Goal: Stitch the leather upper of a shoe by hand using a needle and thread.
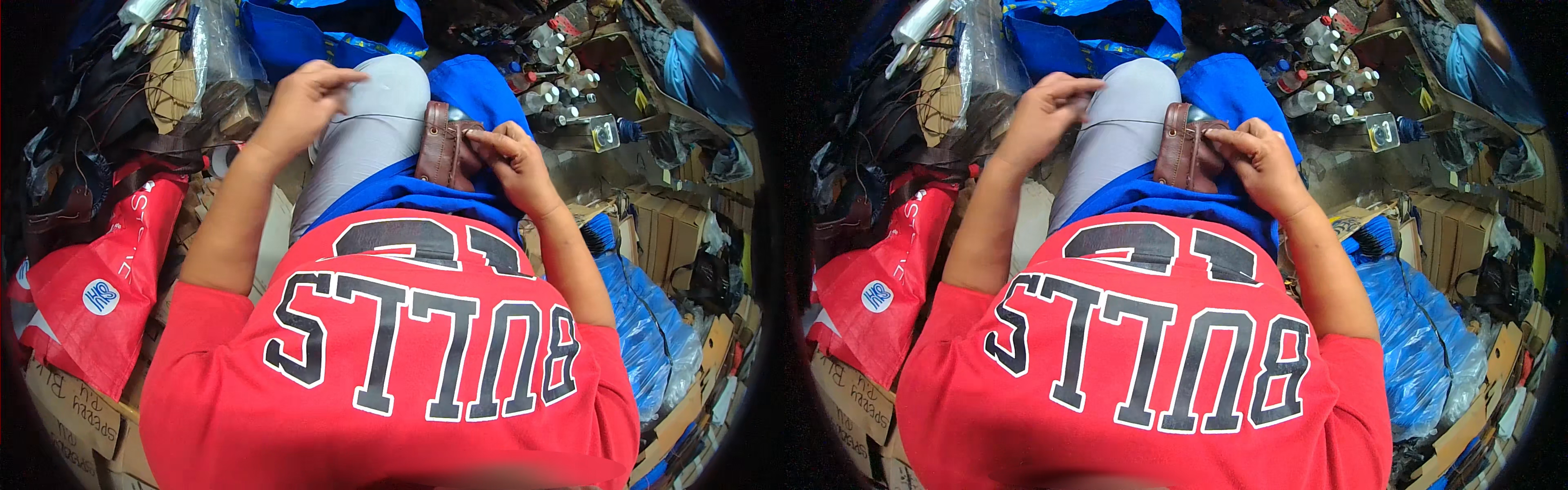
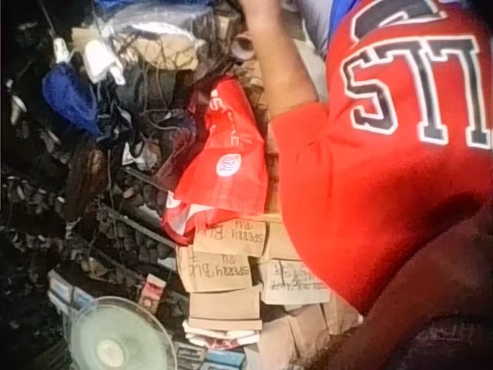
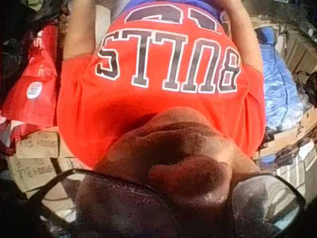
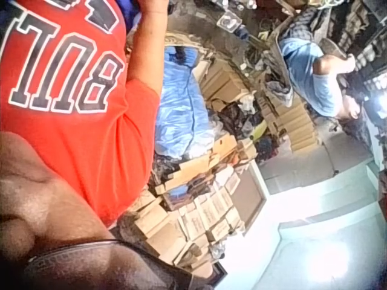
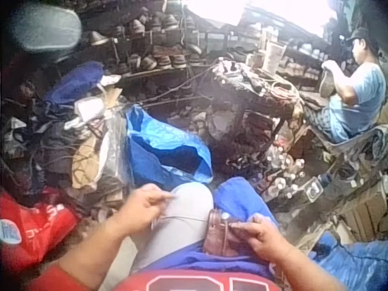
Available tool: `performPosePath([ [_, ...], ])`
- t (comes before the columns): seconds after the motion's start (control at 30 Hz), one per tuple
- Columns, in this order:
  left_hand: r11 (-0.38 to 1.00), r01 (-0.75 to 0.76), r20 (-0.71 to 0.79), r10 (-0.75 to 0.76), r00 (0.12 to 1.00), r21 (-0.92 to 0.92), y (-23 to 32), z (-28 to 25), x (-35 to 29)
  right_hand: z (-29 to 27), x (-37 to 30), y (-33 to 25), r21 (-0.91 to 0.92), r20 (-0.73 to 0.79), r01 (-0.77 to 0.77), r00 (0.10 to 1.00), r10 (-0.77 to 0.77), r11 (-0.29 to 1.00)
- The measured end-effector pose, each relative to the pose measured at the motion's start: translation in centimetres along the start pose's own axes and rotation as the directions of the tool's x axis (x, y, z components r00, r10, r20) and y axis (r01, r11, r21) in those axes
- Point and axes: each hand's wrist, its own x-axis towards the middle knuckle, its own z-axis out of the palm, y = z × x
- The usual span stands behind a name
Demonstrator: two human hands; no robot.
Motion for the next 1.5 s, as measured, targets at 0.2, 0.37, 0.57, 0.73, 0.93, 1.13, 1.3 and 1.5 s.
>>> performPosePath([
  [0.2,0.830,-0.464,0.082,0.463,0.883,0.309,1.8,5.3,1.4,-1.2,1.8,1.4,0.173,0.130,-0.080,0.990,0.058,0.982],
  [0.37,0.865,-0.431,0.096,0.421,0.902,0.258,2.1,6.7,1.7,-1.7,2.6,1.6,0.216,0.220,-0.140,0.971,0.092,0.966],
  [0.57,0.873,-0.422,0.116,0.405,0.907,0.245,1.9,6.9,1.9,-1.7,3.1,1.7,0.208,0.261,-0.181,0.957,0.124,0.961],
  [0.73,0.854,-0.454,0.137,0.433,0.891,0.253,2.2,6.9,2.0,-1.4,2.9,2.2,0.257,0.207,-0.149,0.974,0.096,0.955],
  [0.93,0.814,-0.502,0.157,0.477,0.865,0.293,2.4,6.9,2.0,-1.6,2.9,1.7,0.247,0.255,-0.226,0.953,0.162,0.942],
  [1.13,0.792,-0.510,0.167,0.483,0.859,0.334,2.5,6.9,2.0,-1.5,2.9,2.2,0.243,0.217,-0.161,0.970,0.108,0.956],
  [1.3,0.738,-0.535,0.159,0.520,0.839,0.411,3.1,7.4,1.6,-1.6,2.8,2.4,0.269,0.219,-0.147,0.972,0.088,0.952],
  [1.5,0.664,-0.598,0.184,0.587,0.789,0.449,3.6,7.9,1.6,-1.4,2.6,2.6,0.305,0.228,-0.164,0.969,0.095,0.938],
])
